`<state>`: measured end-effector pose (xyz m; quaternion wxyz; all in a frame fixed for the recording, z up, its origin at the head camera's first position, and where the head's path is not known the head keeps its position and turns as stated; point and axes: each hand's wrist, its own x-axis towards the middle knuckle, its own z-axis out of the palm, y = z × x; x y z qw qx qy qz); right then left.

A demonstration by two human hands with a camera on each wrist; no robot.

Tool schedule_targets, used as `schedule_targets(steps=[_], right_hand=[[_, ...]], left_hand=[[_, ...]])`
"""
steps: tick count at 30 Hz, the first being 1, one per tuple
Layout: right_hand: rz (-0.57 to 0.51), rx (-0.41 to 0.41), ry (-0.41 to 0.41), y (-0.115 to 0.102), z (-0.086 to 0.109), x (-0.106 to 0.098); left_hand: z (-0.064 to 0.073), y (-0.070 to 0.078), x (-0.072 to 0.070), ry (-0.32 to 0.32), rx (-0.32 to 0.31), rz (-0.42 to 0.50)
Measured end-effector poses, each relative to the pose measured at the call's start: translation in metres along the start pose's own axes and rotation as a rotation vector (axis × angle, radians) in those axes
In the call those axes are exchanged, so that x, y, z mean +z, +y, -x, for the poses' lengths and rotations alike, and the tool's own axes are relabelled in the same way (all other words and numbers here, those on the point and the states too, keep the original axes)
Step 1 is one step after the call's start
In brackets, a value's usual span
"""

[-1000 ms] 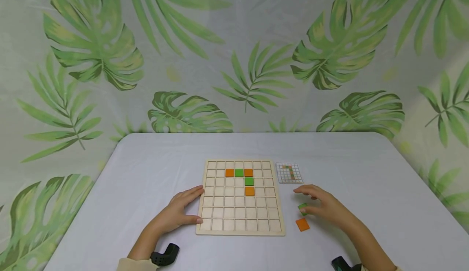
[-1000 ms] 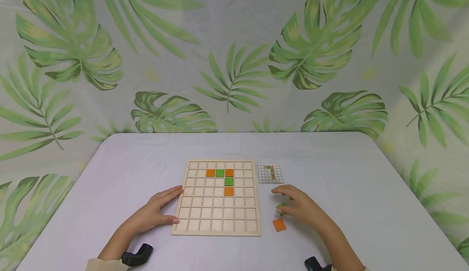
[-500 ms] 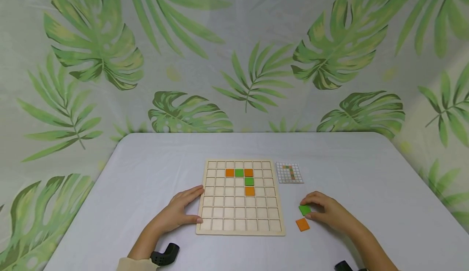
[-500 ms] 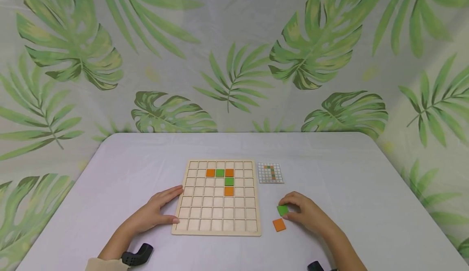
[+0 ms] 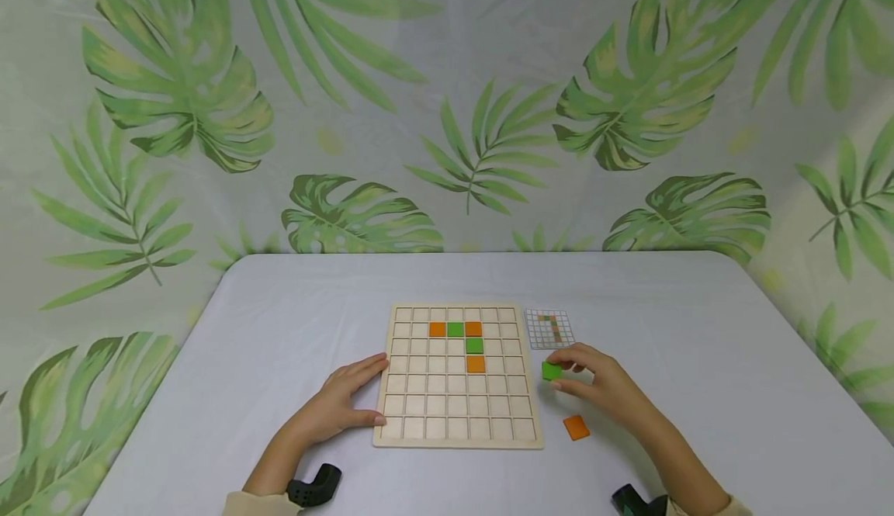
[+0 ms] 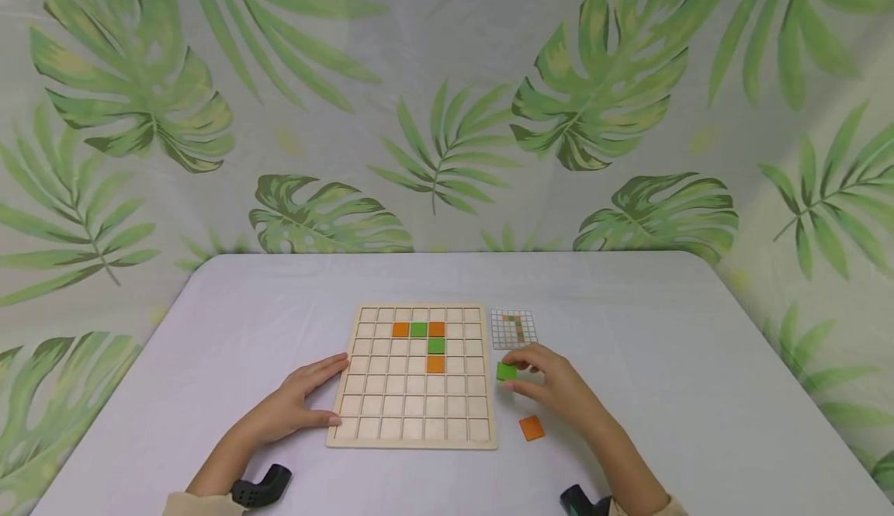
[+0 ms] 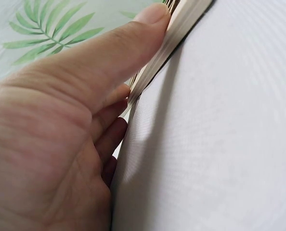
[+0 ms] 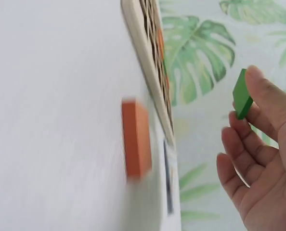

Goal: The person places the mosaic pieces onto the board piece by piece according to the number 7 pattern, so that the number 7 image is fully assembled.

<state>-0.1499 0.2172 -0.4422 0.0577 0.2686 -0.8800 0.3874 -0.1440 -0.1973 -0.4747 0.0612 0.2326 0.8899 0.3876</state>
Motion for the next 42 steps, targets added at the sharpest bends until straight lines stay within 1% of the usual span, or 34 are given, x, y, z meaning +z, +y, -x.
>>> schedule_targets(steps=[5, 8, 14, 19, 24, 29, 33, 39, 42], right_hand=[[-0.049, -0.037, -0.005, -0.017, -0.019, 0.022], [-0.066, -0.038, -0.029, -0.023, -0.029, 0.040], [-0.086, 0.039, -0.051, -0.029, -0.037, 0.069], [-0.085, 0.064, -0.064, -0.029, -0.036, 0.085], [-0.084, 0.090, -0.055, -0.030, -0.035, 0.093], [-0.088, 0.087, -0.043, -0.032, -0.034, 0.095], [-0.079, 0.087, -0.047, -0.034, -0.034, 0.095], [-0.079, 0.097, -0.080, -0.037, -0.032, 0.093], [-0.086, 0.109, -0.073, -0.038, -0.030, 0.089]], left_hand=[[0.001, 0.000, 0.000, -0.004, 0.002, -0.003], [0.001, 0.000, -0.001, -0.004, -0.002, -0.004], [0.000, 0.000, -0.001, -0.007, -0.012, 0.001], [0.000, 0.000, 0.000, 0.003, -0.007, -0.001], [0.000, -0.001, 0.000, 0.011, -0.006, -0.006], [0.000, -0.001, 0.000, 0.009, -0.003, -0.013], [0.000, -0.001, 0.000, 0.006, -0.008, -0.009], [0.000, -0.001, 0.000, 0.008, 0.001, -0.017], [-0.001, -0.002, 0.001, 0.010, 0.005, -0.016]])
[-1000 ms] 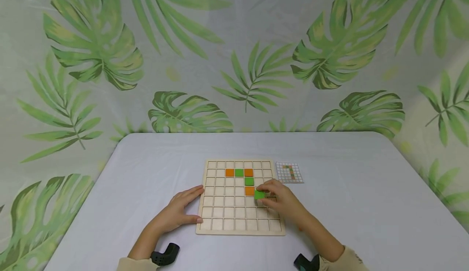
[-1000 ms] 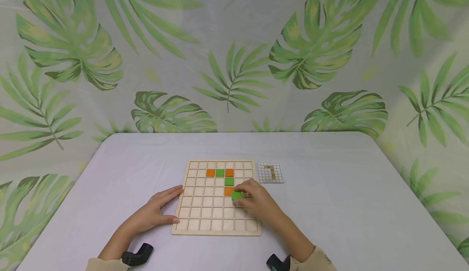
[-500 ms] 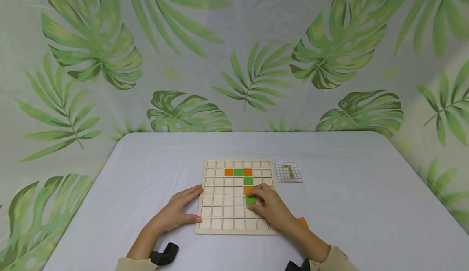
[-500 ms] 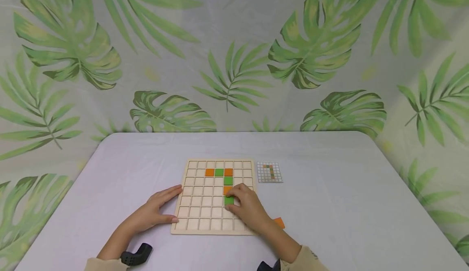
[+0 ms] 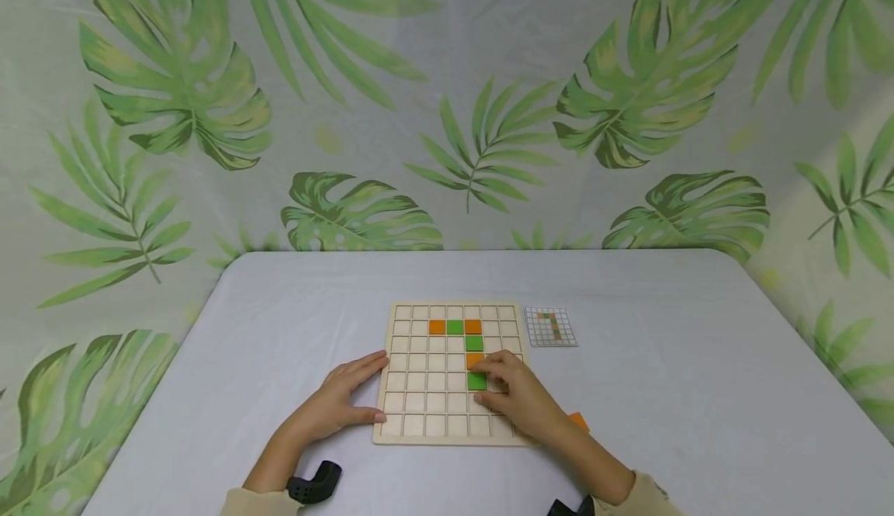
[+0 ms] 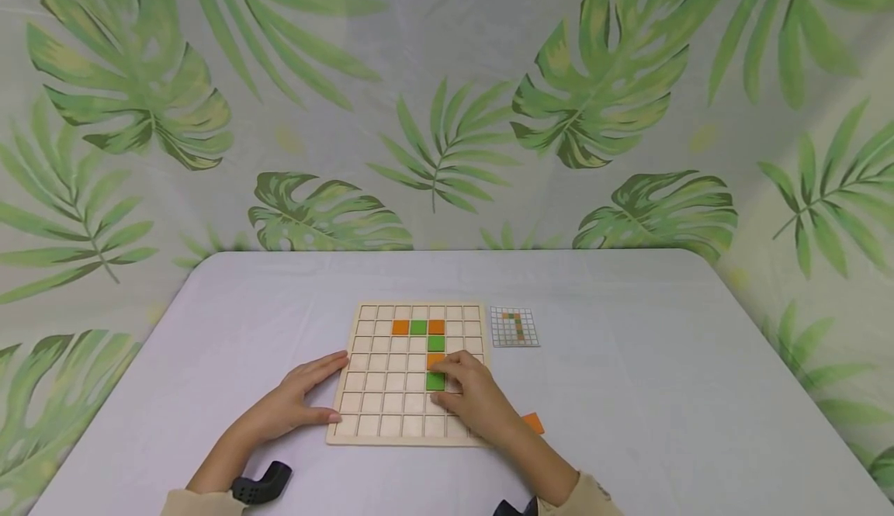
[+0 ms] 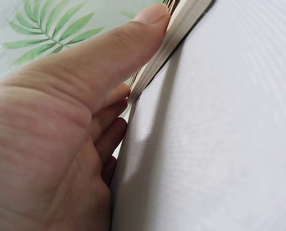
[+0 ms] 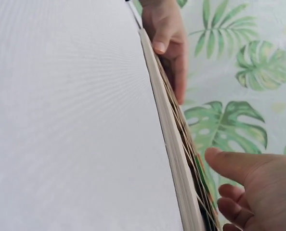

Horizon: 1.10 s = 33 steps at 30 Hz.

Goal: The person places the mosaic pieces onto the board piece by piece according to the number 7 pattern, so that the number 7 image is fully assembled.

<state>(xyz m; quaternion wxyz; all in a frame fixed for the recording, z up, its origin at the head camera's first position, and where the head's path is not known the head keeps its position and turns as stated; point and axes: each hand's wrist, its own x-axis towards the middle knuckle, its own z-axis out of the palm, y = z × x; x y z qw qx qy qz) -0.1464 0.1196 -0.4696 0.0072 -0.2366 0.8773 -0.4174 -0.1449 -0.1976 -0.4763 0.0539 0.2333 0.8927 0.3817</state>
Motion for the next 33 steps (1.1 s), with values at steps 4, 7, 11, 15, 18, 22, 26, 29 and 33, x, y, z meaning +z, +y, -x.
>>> schedule_targets(steps=[4, 7, 11, 15, 18, 22, 26, 29, 33], right_hand=[[-0.008, -0.008, 0.030, -0.004, 0.005, -0.014], [0.002, -0.033, 0.040, -0.007, 0.014, -0.030], [0.019, -0.029, 0.022, -0.004, 0.032, -0.054], [-0.056, 0.007, -0.038, 0.006, 0.053, -0.072], [-0.017, -0.015, -0.046, 0.015, 0.065, -0.081], [0.131, -0.066, -0.048, 0.029, 0.077, -0.087], [0.134, -0.037, -0.116, 0.041, 0.086, -0.089], [0.125, -0.020, -0.129, 0.047, 0.090, -0.089], [0.109, -0.043, -0.125, 0.051, 0.091, -0.089]], left_hand=[[-0.001, 0.001, 0.000, 0.000, 0.011, 0.000], [-0.001, 0.002, -0.001, -0.007, 0.000, 0.006], [-0.001, 0.002, -0.001, -0.014, -0.023, 0.010], [0.000, 0.001, -0.002, -0.009, -0.024, 0.000], [0.001, 0.001, -0.002, -0.003, -0.023, -0.002], [0.001, 0.001, -0.001, -0.008, -0.026, 0.009], [0.001, 0.001, -0.001, -0.014, -0.032, 0.017], [0.001, 0.002, -0.001, -0.014, -0.035, 0.015], [0.001, 0.003, -0.001, -0.016, -0.034, 0.015]])
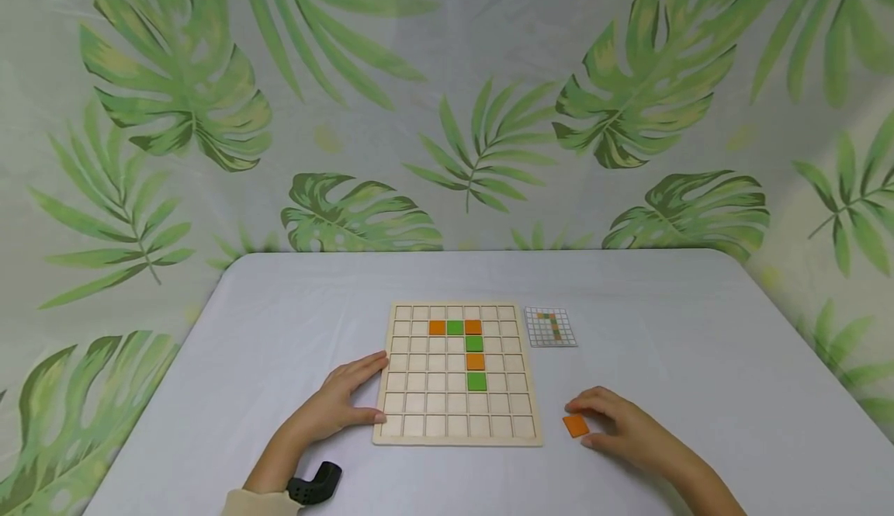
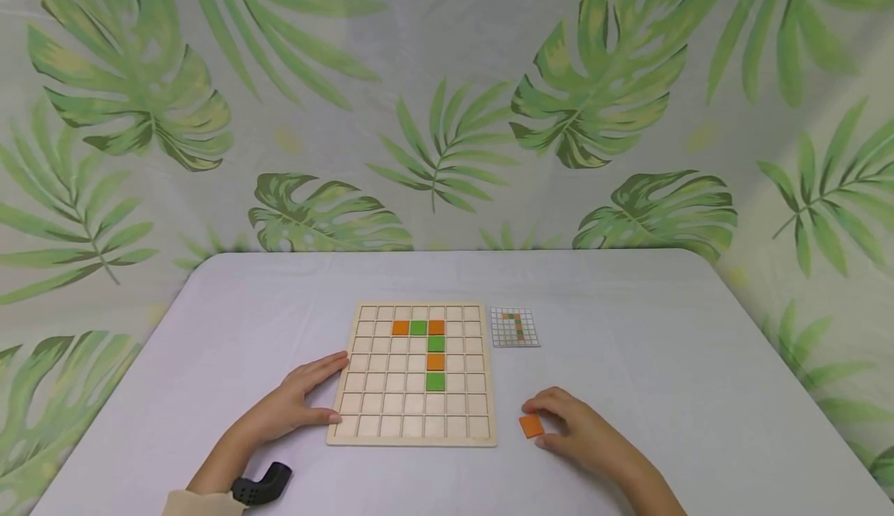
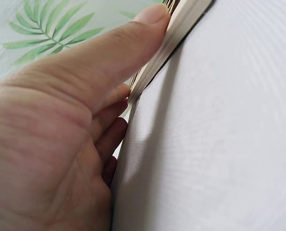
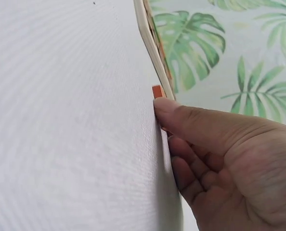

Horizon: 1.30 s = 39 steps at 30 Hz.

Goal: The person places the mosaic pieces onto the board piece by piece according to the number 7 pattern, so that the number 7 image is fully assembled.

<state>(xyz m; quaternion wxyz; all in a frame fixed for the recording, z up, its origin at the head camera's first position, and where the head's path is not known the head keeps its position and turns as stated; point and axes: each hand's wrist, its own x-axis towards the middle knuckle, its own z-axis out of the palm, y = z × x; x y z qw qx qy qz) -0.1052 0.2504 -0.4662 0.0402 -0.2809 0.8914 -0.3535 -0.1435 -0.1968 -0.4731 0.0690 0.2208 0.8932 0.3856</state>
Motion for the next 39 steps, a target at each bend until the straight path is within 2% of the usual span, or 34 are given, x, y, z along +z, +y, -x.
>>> schedule_targets(steps=[7, 13, 18, 24, 30, 35, 39], right_hand=[[-0.006, 0.002, -0.018, -0.004, -0.006, 0.001], [-0.016, -0.108, 0.050, -0.022, -0.025, 0.005], [-0.039, -0.149, 0.105, -0.039, -0.048, 0.015], [-0.068, -0.111, 0.084, -0.054, -0.071, 0.036], [-0.060, -0.075, 0.068, -0.058, -0.080, 0.060], [0.011, -0.081, 0.126, -0.059, -0.084, 0.074], [0.026, -0.037, 0.177, -0.061, -0.086, 0.081]], left_hand=[[0.000, -0.001, 0.000, -0.003, 0.013, 0.001], [0.000, -0.001, 0.000, 0.000, 0.011, -0.002], [0.000, -0.001, 0.000, 0.000, 0.013, 0.001], [0.000, -0.001, 0.001, 0.001, 0.009, -0.005], [-0.001, -0.001, 0.001, 0.001, 0.005, -0.006], [0.000, -0.001, 0.001, 0.004, 0.002, -0.007], [0.000, 0.000, 0.000, 0.006, 0.006, -0.003]])
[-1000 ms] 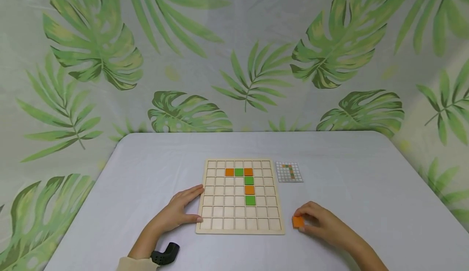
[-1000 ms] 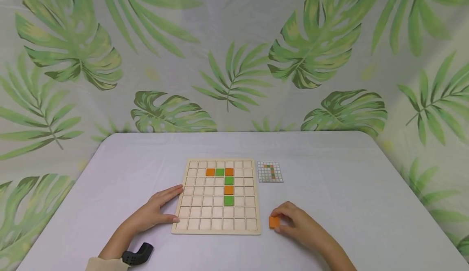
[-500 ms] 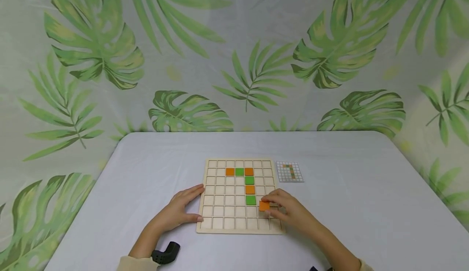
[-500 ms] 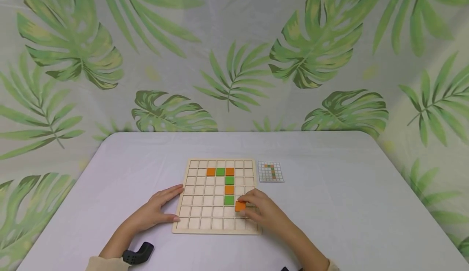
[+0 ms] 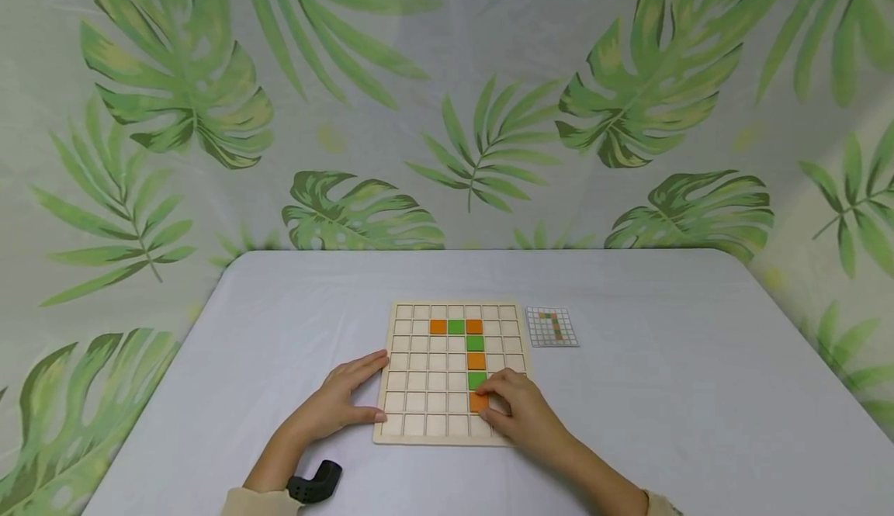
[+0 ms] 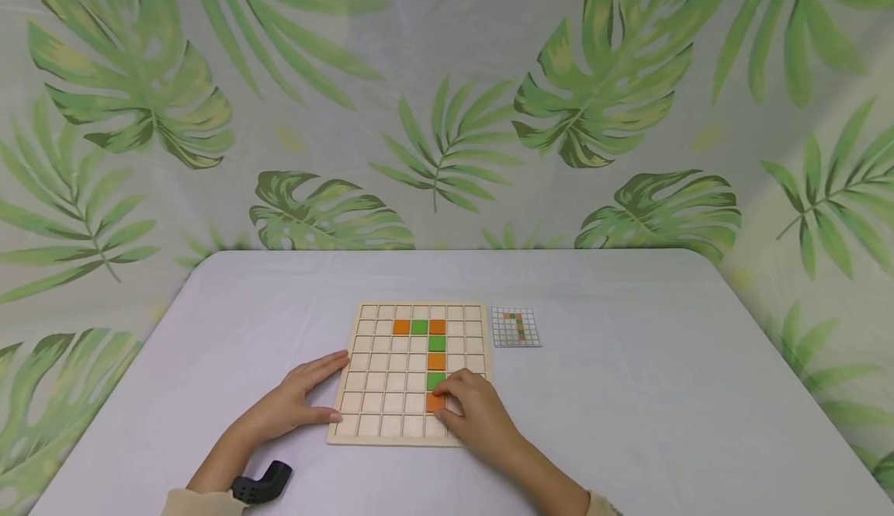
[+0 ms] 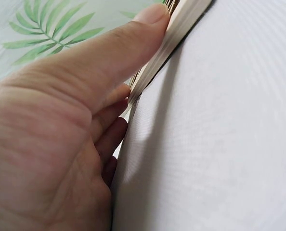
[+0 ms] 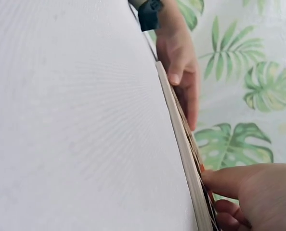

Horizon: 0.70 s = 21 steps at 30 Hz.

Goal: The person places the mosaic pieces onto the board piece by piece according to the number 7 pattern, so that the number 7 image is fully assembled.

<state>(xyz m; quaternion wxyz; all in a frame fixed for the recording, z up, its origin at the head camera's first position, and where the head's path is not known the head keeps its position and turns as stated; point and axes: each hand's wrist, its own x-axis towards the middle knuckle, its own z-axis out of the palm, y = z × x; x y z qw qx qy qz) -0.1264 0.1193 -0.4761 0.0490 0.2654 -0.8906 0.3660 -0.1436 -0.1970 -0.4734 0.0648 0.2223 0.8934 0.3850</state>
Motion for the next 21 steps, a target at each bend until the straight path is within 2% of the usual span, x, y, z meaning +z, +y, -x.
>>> schedule_targets(steps=[4, 7, 10, 13, 17, 21], right_hand=[[-0.019, 0.044, 0.004, -0.003, 0.000, 0.001], [-0.034, 0.075, -0.028, -0.005, 0.001, -0.002], [-0.066, 0.105, -0.051, -0.008, 0.002, -0.011], [-0.065, 0.102, -0.036, -0.011, 0.001, -0.024], [0.080, 0.039, 0.030, -0.008, 0.002, -0.047], [0.301, -0.035, 0.099, 0.006, 0.007, -0.071]], left_hand=[[0.000, 0.000, 0.000, 0.002, 0.007, 0.011], [0.000, 0.000, 0.001, 0.000, 0.014, 0.015], [0.000, 0.000, 0.001, -0.008, 0.014, 0.010], [0.000, 0.003, -0.002, -0.025, -0.005, -0.008], [0.001, 0.010, -0.008, -0.030, -0.046, -0.076], [0.003, 0.017, -0.015, 0.041, -0.070, -0.253]])
